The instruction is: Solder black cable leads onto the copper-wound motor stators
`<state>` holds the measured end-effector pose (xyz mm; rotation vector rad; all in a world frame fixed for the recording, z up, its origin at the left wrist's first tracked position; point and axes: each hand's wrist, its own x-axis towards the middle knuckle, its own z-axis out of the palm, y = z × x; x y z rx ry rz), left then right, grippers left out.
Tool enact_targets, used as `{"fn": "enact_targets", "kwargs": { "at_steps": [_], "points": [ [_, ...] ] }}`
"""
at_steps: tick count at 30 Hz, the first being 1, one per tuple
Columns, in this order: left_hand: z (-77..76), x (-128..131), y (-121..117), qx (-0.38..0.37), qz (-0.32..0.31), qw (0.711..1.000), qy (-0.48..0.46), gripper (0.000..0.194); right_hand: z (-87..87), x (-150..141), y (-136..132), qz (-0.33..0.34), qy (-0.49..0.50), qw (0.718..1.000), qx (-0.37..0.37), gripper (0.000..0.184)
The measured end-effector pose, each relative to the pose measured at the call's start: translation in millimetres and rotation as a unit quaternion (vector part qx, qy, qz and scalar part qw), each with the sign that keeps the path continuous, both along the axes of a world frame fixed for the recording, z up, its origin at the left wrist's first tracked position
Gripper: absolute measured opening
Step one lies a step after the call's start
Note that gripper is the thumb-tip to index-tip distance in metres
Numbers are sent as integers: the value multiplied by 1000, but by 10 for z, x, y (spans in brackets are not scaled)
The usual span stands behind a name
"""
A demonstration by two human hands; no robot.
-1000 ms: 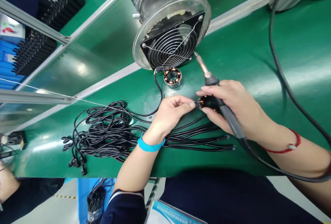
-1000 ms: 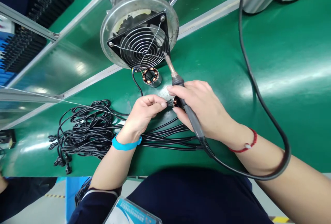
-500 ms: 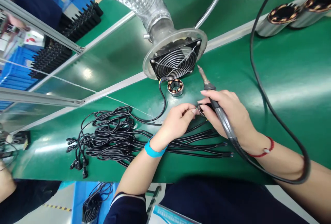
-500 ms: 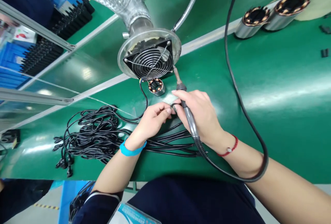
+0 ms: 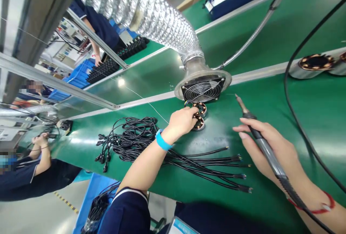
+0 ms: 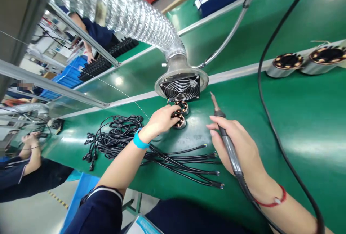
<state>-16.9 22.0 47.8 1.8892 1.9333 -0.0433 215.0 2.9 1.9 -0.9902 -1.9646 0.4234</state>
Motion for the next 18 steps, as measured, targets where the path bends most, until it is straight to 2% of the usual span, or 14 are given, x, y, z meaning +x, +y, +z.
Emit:
{"fn": "enact_targets", "kwargs": {
  "at_steps": [4,7,9,11,14,18],
  "points": [
    [85,-149,-45,-38,1,999,27,26,15,37,37,3,14,1000,6,59],
    [133,-445,-41,-51,48,997,23,23,3,80,43,19,12,1000,-19,56],
    [165,-662,74,-40,82,995,30,22,-12,91,36,29,10,998,-47,55],
    [184,-847,303,-16,109,993,39,23,-32,81,32,32,15,997,-67,55],
    [164,-1008,792,42,143,988,47,30,-84,51,47,33,27,995,-91,56],
    [51,-957,1430,103,148,983,30,38,-213,23,107,21,27,993,-113,53]
  ]
}}
